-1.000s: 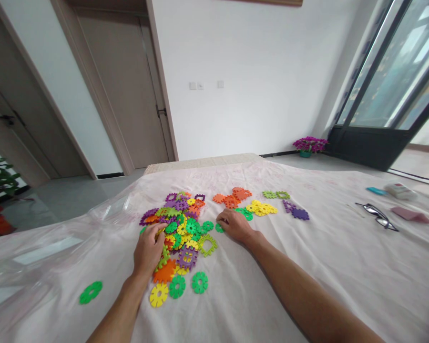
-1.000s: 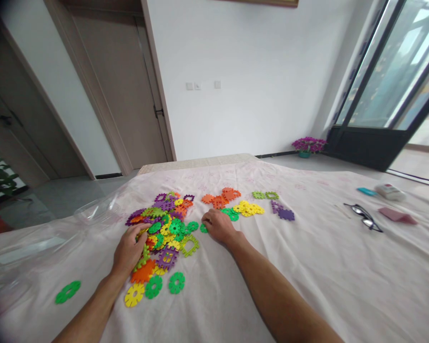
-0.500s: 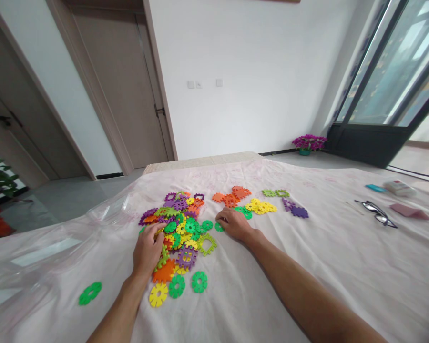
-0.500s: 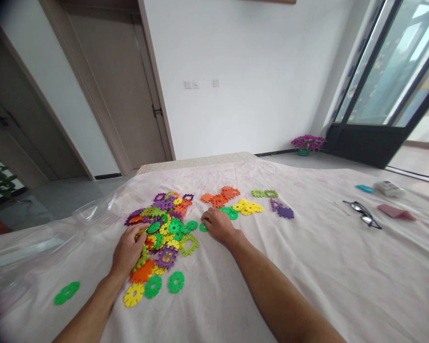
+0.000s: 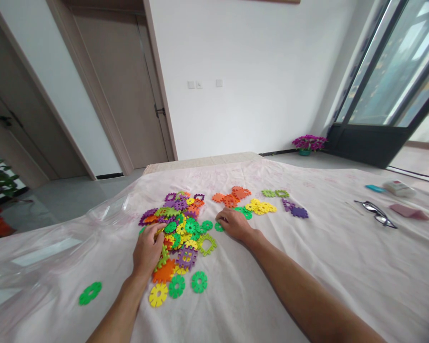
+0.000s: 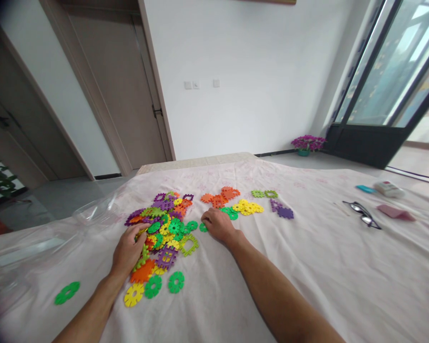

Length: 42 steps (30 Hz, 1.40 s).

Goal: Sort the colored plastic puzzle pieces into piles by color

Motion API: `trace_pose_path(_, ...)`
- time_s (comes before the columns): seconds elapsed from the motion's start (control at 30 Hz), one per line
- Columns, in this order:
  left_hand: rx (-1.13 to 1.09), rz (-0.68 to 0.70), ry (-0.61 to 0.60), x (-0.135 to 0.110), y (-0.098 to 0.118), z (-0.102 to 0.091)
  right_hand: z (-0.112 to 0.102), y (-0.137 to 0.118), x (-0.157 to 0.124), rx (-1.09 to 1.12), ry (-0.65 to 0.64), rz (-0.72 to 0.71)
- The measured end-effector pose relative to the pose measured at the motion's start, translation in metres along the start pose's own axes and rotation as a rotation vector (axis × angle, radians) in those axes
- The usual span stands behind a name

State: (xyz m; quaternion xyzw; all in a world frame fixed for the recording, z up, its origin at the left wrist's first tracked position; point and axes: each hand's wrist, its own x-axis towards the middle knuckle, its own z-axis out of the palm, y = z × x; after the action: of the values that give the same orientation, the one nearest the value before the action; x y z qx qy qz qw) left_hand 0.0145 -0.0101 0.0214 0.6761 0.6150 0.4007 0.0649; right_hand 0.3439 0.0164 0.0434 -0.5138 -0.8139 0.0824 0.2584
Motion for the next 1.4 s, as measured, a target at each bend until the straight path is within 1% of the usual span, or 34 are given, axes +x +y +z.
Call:
trace_pose_path(0.17, -0.001, 0.002, -0.013, 0.0002, -0.0001, -0.0004, 0.0015, 0.0042, 0.0013, -0.031, 0.004, 0.044)
trace_pose_path(0.5, 0.009, 0.003, -0.024, -0.0002, -0.0016, 0.0007, -0.0012, 0.0074, 0.0017, -0.148, 0.090, 0.254)
trace_pose_path(0.67, 0.010, 0.004, -0.022, 0.0000, -0.0005, 0.0003, -0.0013, 0.0078, 0.0016, -0.198, 0.083, 0.319)
trace_pose_path(0.93, 0.008, 0.002, -0.022, 0.0001, -0.0009, 0.0004, -0.0025, 0.0082, 0.0017, -0.246, 0.059, 0.318)
trace_pose_path(1.03, 0.008, -0.005, -0.024, 0.0001, -0.0003, 0.0001, -0.0041, 0.0066, 0.0009, -0.240, 0.050, 0.275)
trace_pose_path(1.23, 0.004, 0.001, -0.024, 0.0003, -0.0005, 0.0003, -0.0058, 0.0021, 0.0008, -0.235, 0.006, 0.144)
trace_pose_path(1.3, 0.003, 0.000, -0.018, 0.0002, -0.0009, 0.0006, -0.0050, 0.0023, 0.0008, -0.248, 0.009, 0.158)
trace_pose_path(1.4, 0.001, 0.000, -0.011, 0.0000, -0.0009, 0.0006, -0.0033, 0.0041, 0.0007, -0.283, 0.042, 0.226)
